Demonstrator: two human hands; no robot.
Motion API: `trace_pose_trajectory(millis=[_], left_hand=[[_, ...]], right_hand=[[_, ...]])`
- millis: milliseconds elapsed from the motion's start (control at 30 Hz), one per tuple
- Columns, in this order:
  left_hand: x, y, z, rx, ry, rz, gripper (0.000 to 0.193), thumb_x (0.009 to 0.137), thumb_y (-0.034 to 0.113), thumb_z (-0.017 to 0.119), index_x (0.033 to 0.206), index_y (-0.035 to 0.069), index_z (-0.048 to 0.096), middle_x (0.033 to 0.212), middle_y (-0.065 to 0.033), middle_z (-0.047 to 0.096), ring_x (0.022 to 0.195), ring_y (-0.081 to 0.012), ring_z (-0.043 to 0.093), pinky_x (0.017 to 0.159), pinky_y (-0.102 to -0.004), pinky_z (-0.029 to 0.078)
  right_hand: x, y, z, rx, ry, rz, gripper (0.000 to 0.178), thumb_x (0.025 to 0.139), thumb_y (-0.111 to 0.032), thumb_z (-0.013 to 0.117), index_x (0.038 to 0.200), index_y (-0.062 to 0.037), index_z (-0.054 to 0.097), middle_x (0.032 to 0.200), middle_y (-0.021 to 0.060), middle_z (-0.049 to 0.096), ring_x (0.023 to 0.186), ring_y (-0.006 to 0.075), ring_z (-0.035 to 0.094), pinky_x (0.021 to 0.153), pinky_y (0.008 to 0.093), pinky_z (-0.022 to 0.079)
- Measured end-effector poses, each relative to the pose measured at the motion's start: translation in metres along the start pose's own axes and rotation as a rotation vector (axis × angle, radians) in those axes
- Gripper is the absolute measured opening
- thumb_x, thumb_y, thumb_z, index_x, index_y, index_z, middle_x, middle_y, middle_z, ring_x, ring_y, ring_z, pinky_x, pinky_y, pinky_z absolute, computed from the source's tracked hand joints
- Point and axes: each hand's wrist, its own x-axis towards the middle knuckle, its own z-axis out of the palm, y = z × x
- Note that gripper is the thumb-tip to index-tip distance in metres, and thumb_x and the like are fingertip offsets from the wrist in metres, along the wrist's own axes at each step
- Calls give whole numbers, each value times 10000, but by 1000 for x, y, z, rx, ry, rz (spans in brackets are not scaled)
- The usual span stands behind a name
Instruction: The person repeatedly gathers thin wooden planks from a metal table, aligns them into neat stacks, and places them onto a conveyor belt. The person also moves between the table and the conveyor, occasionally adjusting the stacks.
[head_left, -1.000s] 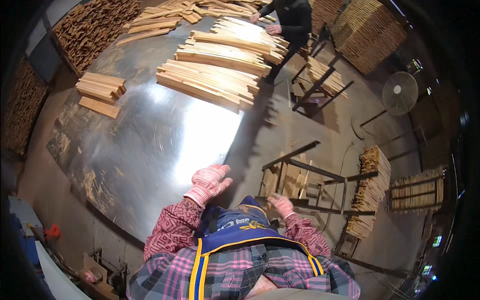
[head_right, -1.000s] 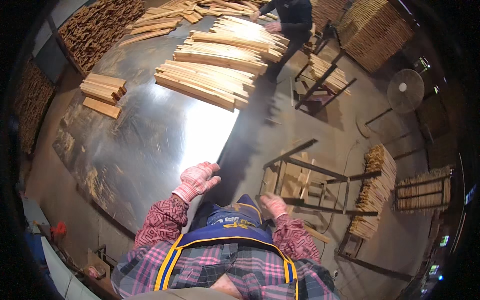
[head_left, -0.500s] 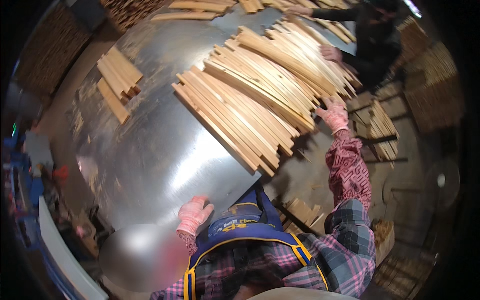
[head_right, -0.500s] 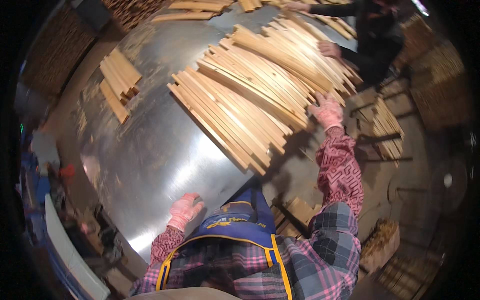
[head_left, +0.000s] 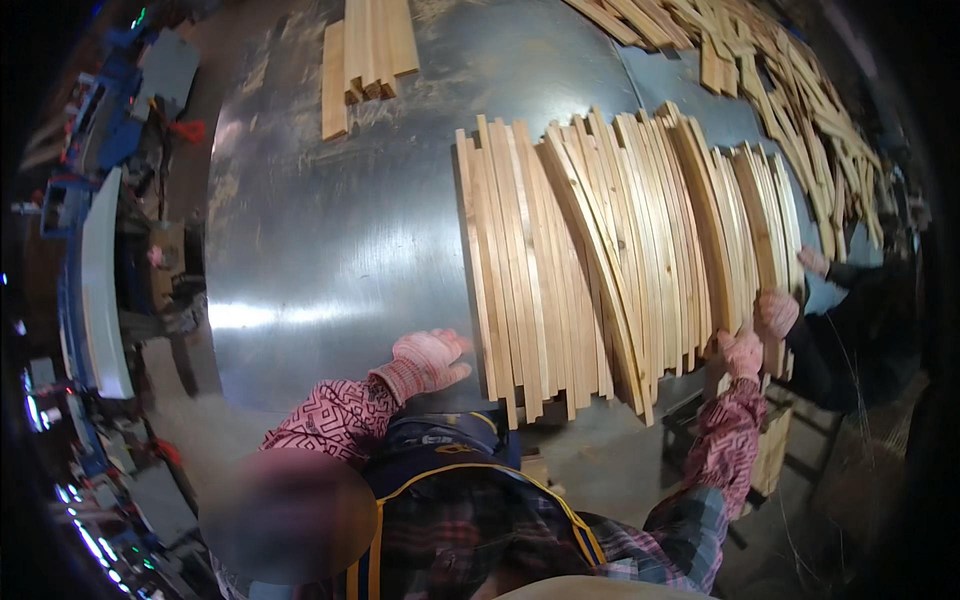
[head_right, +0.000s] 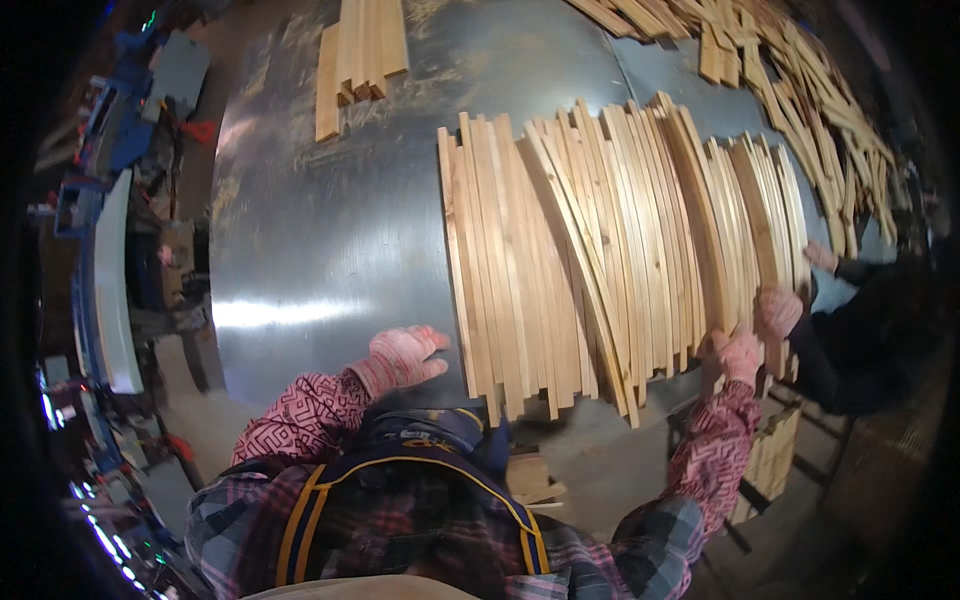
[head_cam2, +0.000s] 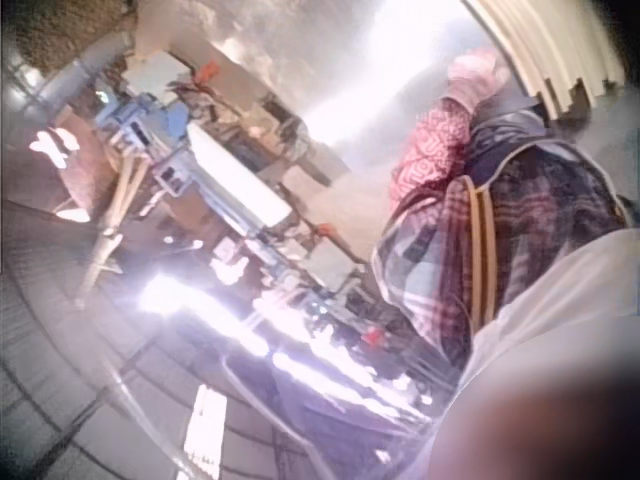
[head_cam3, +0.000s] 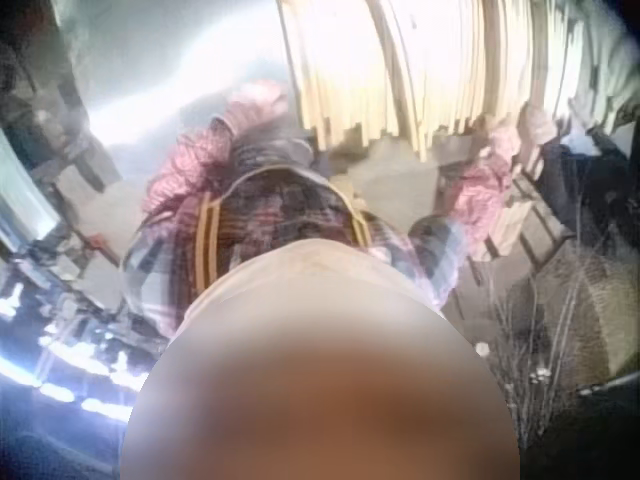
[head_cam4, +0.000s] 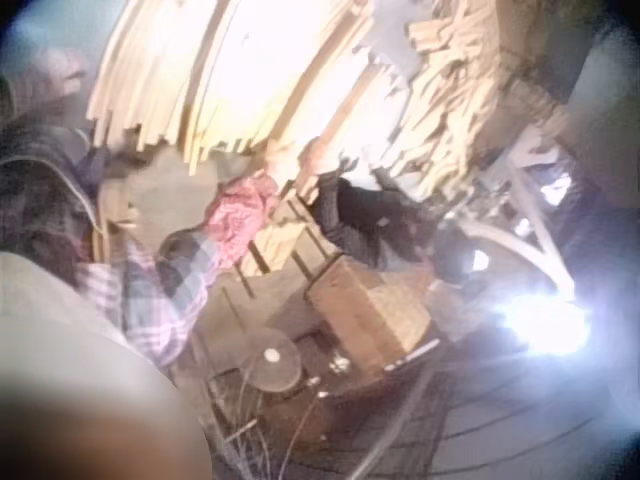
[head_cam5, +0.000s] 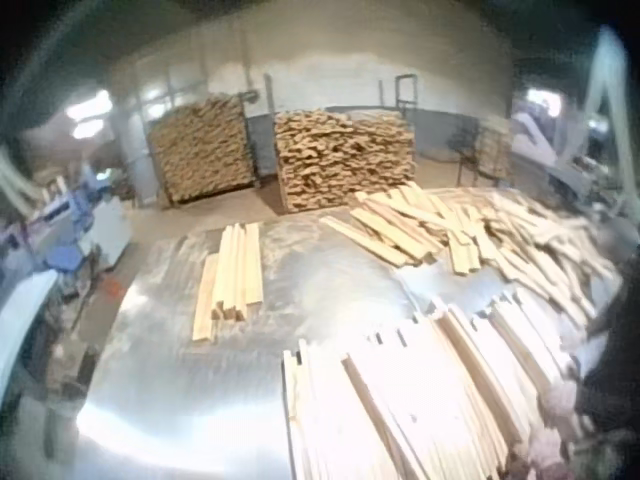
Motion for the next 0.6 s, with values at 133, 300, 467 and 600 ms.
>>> trace_pose_trajectory(millis=[133,300,467,600], left_hand=[[-4,-21,4,-159,17,1,500,922,439,574,1338,161,559,1337,-99,574,1223,-305,553,1036,-406,448],[-23,-91,-1,-436,134,14,575,912,490,589,1383,166,529,1388,-107,547,1287,-331,507,1087,-420,406],[-38,-151,-21,-1054,395,350,1060,780,463,798,1585,160,177,1590,-208,278,1461,-353,286,1184,-432,273],[-39,-273,-14,-1339,655,104,570,789,143,801,1266,32,509,1028,-111,629,910,-258,648,792,-348,556]], right_hand=[[15,18,53,144,208,-76,594,832,-441,717,1197,14,606,994,235,688,861,389,670,754,441,540],[-119,-192,0,1413,-106,-32,335,906,-214,695,1168,-14,638,932,77,672,724,194,632,629,298,515],[-263,-441,88,1253,-292,-455,366,946,-127,579,1308,-79,559,1173,85,651,957,229,647,826,335,516],[-318,-555,78,1072,-277,-1039,472,966,-173,617,1425,-116,522,1385,132,585,1257,250,573,1017,306,463]])
